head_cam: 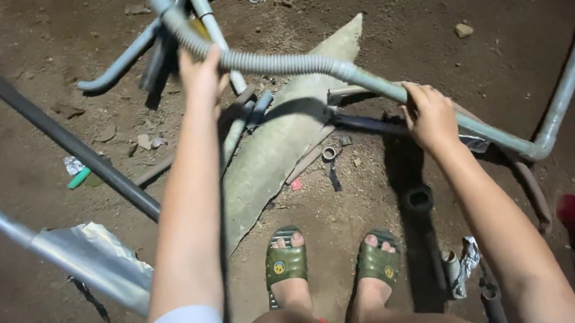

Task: The person sits on the ground among scattered PVC pipes and fittings, wraps tape around a pipe section, saws a gray pipe with a hacksaw, and joins pipe segments with elbow fittings, fitting a corrugated hose onto a pipe end.

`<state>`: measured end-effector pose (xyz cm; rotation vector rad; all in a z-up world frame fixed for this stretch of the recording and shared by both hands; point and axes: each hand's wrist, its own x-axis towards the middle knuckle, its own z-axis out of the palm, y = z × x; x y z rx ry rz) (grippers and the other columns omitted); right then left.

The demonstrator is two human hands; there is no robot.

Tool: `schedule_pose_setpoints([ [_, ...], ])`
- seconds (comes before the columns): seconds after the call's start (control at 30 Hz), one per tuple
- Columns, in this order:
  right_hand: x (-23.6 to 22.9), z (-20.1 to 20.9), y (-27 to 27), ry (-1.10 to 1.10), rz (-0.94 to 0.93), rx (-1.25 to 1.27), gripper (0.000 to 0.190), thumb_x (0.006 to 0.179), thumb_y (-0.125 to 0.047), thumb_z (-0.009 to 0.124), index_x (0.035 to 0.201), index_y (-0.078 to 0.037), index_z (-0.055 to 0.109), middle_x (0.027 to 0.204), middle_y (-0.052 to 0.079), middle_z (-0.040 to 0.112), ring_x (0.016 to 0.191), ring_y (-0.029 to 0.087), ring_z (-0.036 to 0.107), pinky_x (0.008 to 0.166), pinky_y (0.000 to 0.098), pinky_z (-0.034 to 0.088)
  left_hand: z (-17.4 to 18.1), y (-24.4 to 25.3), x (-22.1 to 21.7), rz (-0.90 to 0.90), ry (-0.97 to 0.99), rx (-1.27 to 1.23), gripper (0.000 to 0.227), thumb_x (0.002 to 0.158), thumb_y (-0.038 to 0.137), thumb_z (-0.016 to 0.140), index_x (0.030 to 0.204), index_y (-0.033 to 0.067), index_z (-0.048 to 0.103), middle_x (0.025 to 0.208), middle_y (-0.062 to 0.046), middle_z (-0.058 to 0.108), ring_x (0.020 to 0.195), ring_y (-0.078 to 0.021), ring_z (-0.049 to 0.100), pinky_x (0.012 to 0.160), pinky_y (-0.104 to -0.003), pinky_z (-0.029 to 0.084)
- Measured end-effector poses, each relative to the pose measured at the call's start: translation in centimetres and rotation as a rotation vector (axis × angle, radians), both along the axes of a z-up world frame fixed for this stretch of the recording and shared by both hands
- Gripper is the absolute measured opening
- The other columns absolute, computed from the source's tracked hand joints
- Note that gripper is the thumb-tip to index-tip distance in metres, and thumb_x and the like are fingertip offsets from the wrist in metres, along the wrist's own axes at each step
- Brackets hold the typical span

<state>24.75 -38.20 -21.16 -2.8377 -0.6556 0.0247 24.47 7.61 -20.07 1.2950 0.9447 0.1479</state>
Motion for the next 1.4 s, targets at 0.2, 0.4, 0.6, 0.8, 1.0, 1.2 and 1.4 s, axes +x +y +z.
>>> schedule_pose_setpoints([
  [0.2, 1.7, 0.2, 2.1, -0.072, 0.008, 0.076, 0.054, 0.09, -0.006, 0.077, 0.143, -0.003, 0.066, 0.121, 0.018, 0.071, 0.105, 0.038, 0.069, 0.091, 0.0483, 0.053, -4.7, -3.0, 3.7, -0.225, -0.094, 0.05, 0.094, 0.095, 0.012, 0.073, 0.169, 0.0033, 0.016, 0.15, -0.026, 0.046, 0.114, -0.0242, 0.047, 0.092, -0.033, 0.044],
  [0.4, 3.3, -1.6, 2.9, -0.093, 0.002, 0.019, 0.049, 0.096, -0.011, 0.075, 0.144, -0.003, 0.066, 0.12, 0.019, 0.071, 0.103, 0.039, 0.069, 0.088, 0.0484, 0.054, -4.0, -2.4, 1.9, -0.536, -0.048, 0.092, 0.091, 0.103, 0.021, 0.065, 0.171, 0.0117, 0.005, 0.175, -0.02, 0.025, 0.161, -0.0301, 0.028, 0.13, -0.045, 0.03],
  [0.6, 8.6, -8.1, 4.7, -0.229, -0.043, -0.14, 0.05, 0.098, -0.024, 0.079, 0.146, -0.015, 0.069, 0.113, 0.009, 0.072, 0.102, 0.032, 0.075, 0.075, 0.0472, 0.059, -13.2, -2.7, -6.0, -0.782, 0.16, 0.623, 0.054, 0.097, 0.037, 0.078, 0.136, 0.0006, 0.071, 0.132, -0.026, 0.073, 0.129, -0.0407, 0.067, 0.112, -0.052, 0.054],
  [0.8, 8.7, -9.1, 5.6, -0.218, -0.037, -0.208, 0.045, 0.096, -0.027, 0.081, 0.14, -0.018, 0.074, 0.118, 0.01, 0.069, 0.105, 0.033, 0.071, 0.07, 0.0481, 0.058, -16.9, -1.7, -14.2, -0.663, 0.252, 0.807, 0.039, 0.101, 0.039, 0.075, 0.128, 0.0102, 0.075, 0.122, -0.009, 0.074, 0.123, -0.0259, 0.07, 0.108, -0.038, 0.055],
  [1.0, 3.6, -4.4, 2.1, -0.324, 0.113, 0.026, 0.053, 0.082, -0.016, 0.091, 0.133, -0.011, 0.076, 0.124, 0.015, 0.067, 0.111, 0.037, 0.07, 0.082, 0.0495, 0.058, -15.6, 0.7, -17.3, -0.581, 0.28, 0.911, 0.03, 0.098, 0.02, 0.076, 0.126, 0.0083, 0.074, 0.122, -0.014, 0.073, 0.123, -0.0329, 0.069, 0.11, -0.043, 0.053],
  [1.2, -4.4, -4.3, -5.4, -0.293, 0.063, 0.174, 0.036, 0.091, -0.014, 0.086, 0.127, -0.011, 0.078, 0.115, 0.011, 0.065, 0.107, 0.036, 0.07, 0.093, 0.0451, 0.057, -14.7, 2.6, -19.2, -0.565, 0.418, 1.02, 0.036, 0.098, 0.018, 0.076, 0.131, 0.004, 0.071, 0.127, -0.021, 0.071, 0.123, -0.0394, 0.068, 0.109, -0.049, 0.054],
  [1.4, -10.9, -5.3, -13.5, -0.213, -0.159, -0.062, 0.025, 0.095, -0.023, 0.084, 0.118, -0.011, 0.081, 0.114, 0.008, 0.069, 0.106, 0.033, 0.072, 0.089, 0.0431, 0.061, -15.2, 1.9, -20.5, -0.495, 0.388, 1.207, 0.032, 0.097, 0.027, 0.081, 0.114, 0.0009, 0.074, 0.111, -0.021, 0.072, 0.109, -0.0413, 0.07, 0.098, -0.051, 0.057],
])
